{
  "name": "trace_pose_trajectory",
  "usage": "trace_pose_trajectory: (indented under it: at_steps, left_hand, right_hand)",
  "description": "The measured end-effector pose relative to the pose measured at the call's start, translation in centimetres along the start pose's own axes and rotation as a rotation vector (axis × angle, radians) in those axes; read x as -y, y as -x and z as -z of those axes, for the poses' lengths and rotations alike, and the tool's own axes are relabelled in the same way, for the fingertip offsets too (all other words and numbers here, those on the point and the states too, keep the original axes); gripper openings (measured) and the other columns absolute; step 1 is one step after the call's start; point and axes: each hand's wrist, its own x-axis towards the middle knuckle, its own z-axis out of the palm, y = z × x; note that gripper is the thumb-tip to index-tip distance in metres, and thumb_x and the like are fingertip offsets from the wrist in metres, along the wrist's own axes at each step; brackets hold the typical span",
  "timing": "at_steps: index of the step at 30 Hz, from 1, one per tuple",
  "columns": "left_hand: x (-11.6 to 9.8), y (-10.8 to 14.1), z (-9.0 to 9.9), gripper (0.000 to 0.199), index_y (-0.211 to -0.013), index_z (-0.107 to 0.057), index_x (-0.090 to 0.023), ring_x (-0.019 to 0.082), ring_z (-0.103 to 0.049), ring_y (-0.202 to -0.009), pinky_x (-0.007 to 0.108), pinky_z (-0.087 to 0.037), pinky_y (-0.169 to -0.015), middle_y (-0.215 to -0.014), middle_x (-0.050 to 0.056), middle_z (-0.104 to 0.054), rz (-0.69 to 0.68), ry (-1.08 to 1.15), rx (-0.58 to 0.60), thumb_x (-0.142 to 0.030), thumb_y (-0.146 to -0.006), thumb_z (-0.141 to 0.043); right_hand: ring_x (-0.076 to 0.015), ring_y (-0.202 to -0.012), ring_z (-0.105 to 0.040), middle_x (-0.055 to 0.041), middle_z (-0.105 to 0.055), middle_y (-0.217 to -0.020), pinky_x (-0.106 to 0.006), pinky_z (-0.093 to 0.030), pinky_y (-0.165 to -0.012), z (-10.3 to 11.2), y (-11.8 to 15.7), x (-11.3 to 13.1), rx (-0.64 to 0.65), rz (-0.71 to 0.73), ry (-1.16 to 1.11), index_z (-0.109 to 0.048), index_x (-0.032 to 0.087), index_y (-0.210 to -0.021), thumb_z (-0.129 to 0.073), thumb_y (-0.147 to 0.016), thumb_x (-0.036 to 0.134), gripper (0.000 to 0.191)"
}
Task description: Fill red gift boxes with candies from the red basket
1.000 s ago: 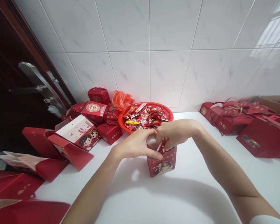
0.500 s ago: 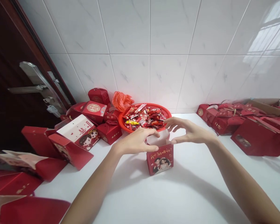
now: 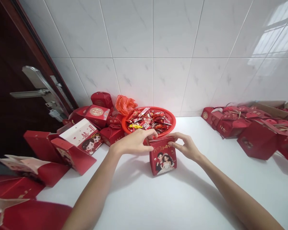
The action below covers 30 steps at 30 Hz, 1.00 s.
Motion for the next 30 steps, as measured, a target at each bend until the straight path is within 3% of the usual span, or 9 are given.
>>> trace_pose_trajectory:
  at_steps: [3,7,12,16,20,22,25,30]
  left_hand:
    - [0.2,0.0,0.2,0.007,-0.089,-0.062,-0.020,0.020,-0.066,-0.087,0.030,-0.049,-0.077,-0.094,0.003,-0.072,-0.025,-0.035,0.014,-0.023,-0.085,-0.057]
    - [0.3,-0.4,-0.3,0.012,-0.082,-0.064,-0.020,0.019,-0.065,-0.083,0.029,-0.047,-0.075,-0.089,0.001,-0.073,-0.058,-0.080,-0.020,-0.018,-0.085,-0.053]
    - [0.2,-0.5,-0.6,0.015,-0.085,-0.071,-0.020,0.020,-0.068,-0.086,0.029,-0.050,-0.078,-0.093,0.002,-0.076,-0.028,-0.069,-0.034,-0.018,-0.079,-0.058]
    - [0.0,-0.4,-0.5,0.019,-0.087,-0.074,-0.020,0.020,-0.069,-0.088,0.030,-0.052,-0.082,-0.095,0.003,-0.076,-0.032,-0.090,-0.029,-0.021,-0.083,-0.056]
    - [-0.1,-0.1,0.0,0.025,-0.103,-0.076,-0.022,0.023,-0.069,-0.101,0.032,-0.053,-0.090,-0.113,0.005,-0.074,-0.092,-0.133,0.018,-0.031,-0.088,-0.058]
    - [-0.1,0.3,0.5,0.029,-0.111,-0.075,-0.024,0.025,-0.067,-0.110,0.034,-0.053,-0.096,-0.124,0.006,-0.071,-0.092,-0.162,0.010,-0.036,-0.090,-0.058]
    - [-0.1,1.1,1.2,0.034,-0.117,-0.073,-0.025,0.026,-0.064,-0.118,0.036,-0.050,-0.104,-0.130,0.005,-0.068,-0.077,-0.197,-0.051,-0.043,-0.092,-0.057]
    - [-0.5,2.4,2.2,0.038,-0.116,-0.074,-0.025,0.027,-0.064,-0.119,0.038,-0.051,-0.106,-0.129,0.005,-0.071,-0.025,-0.218,-0.139,-0.051,-0.093,-0.057]
  right_hand:
    - [-0.0202,-0.078,-0.067,-0.0074,-0.076,-0.098,-0.036,-0.058,-0.076,-0.6,0.7,-0.2,-0.059,0.034,0.019,-0.073,0.022,-0.110,-0.066,-0.092,0.045,0.030]
    - [-0.0216,-0.085,-0.069,-0.0086,-0.077,-0.103,-0.035,-0.057,-0.078,-0.8,1.1,0.2,-0.093,0.001,0.006,-0.072,0.021,-0.111,-0.062,-0.094,0.048,0.033]
    - [-0.0197,-0.076,-0.068,-0.0067,-0.077,-0.088,-0.032,-0.055,-0.072,-0.9,1.0,0.7,-0.089,-0.107,-0.039,-0.073,0.019,-0.093,-0.060,-0.094,0.050,0.033]
    - [-0.0176,-0.068,-0.064,-0.0041,-0.073,-0.074,-0.030,-0.054,-0.068,-0.6,0.8,1.2,-0.065,-0.113,-0.012,-0.070,0.019,-0.079,-0.061,-0.092,0.054,0.038]
    - [-0.0179,-0.069,-0.065,-0.0046,-0.074,-0.076,-0.030,-0.053,-0.067,2.5,0.6,1.4,-0.079,-0.074,0.058,-0.071,0.020,-0.076,-0.063,-0.091,0.053,0.037]
    - [-0.0175,-0.068,-0.064,-0.0038,-0.073,-0.073,-0.030,-0.052,-0.067,5.3,0.8,1.0,-0.216,-0.091,0.118,-0.071,0.020,-0.075,-0.068,-0.086,0.049,0.032]
    - [-0.0174,-0.065,-0.063,-0.0029,-0.071,-0.071,-0.030,-0.051,-0.064,10.3,1.8,-0.5,-0.583,-0.141,0.169,-0.072,0.019,-0.076,-0.075,-0.075,0.046,0.027]
    - [-0.0170,-0.060,-0.061,-0.0052,-0.069,-0.066,-0.031,-0.050,-0.066,16.2,5.0,-2.9,-1.152,-0.389,0.427,-0.072,0.015,-0.074,-0.074,-0.072,0.018,0.004]
